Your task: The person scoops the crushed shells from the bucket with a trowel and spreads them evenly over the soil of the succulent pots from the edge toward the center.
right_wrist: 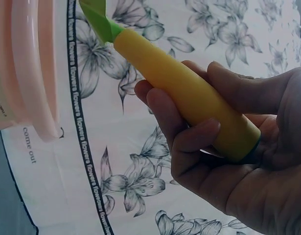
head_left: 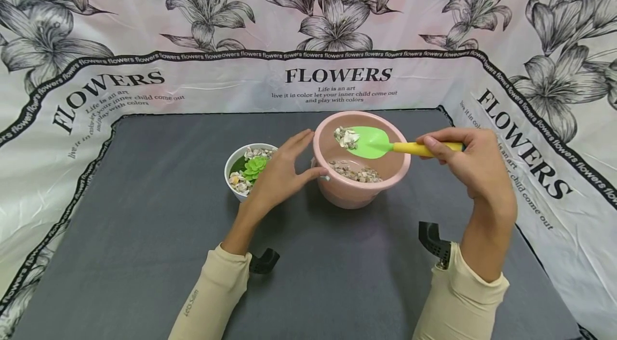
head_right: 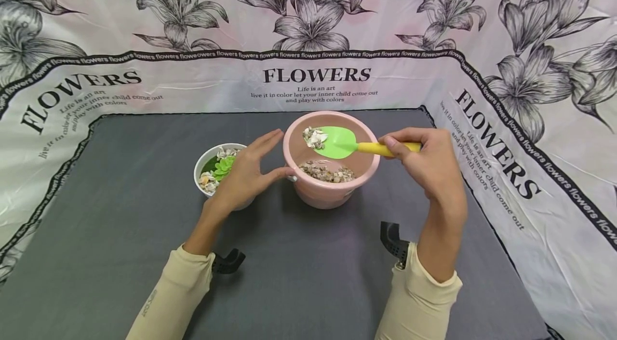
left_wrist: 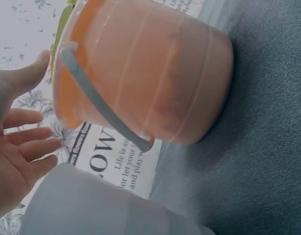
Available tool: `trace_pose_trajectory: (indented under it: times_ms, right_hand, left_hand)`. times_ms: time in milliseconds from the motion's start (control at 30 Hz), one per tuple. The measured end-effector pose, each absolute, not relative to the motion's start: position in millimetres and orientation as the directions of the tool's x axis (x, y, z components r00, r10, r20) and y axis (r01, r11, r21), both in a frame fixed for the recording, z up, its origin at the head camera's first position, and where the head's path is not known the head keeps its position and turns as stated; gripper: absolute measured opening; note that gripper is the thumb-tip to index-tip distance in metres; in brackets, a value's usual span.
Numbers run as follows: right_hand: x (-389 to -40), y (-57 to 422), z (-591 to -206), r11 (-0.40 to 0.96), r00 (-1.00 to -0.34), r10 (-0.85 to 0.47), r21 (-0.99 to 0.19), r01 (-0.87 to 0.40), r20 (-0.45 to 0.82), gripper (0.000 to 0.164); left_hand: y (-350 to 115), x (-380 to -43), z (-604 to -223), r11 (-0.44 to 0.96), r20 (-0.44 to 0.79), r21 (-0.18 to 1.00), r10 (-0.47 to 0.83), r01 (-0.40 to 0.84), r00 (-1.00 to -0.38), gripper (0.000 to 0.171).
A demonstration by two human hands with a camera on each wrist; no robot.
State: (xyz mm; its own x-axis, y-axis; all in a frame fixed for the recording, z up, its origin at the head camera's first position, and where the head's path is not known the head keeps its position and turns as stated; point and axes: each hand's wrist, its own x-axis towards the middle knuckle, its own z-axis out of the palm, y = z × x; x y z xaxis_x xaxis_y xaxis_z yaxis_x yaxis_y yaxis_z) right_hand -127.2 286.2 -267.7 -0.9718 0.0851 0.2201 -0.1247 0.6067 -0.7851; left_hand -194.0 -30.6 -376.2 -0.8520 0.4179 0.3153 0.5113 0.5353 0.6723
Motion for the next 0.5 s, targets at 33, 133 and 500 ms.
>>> trace_pose_trajectory:
  times_ms: [33, 133, 500]
  right_hand:
    - [-127, 286, -267, 0.599, -0.972, 0.082, -0.79, -0.129, 0.221, 0.011]
    - [-128, 284, -266, 0.584, -0.971, 0.075, -0.799, -0.141, 0.226, 0.011]
    - [-132, 268, -262, 0.596, -0.972, 0.055, -0.789, -0.153, 0.23, 0.025]
  left_hand:
    - [-32, -194, -375, 0.534, 0.32, 0.672, 0.415, 0.513, -0.852, 0.089]
    - [-35, -193, -373, 0.528, 0.332, 0.675, 0.407, 0.516, -0.851, 0.09]
    - [-50, -190, -370, 0.535, 0.375, 0.661, 0.372, 0.526, -0.849, 0.084]
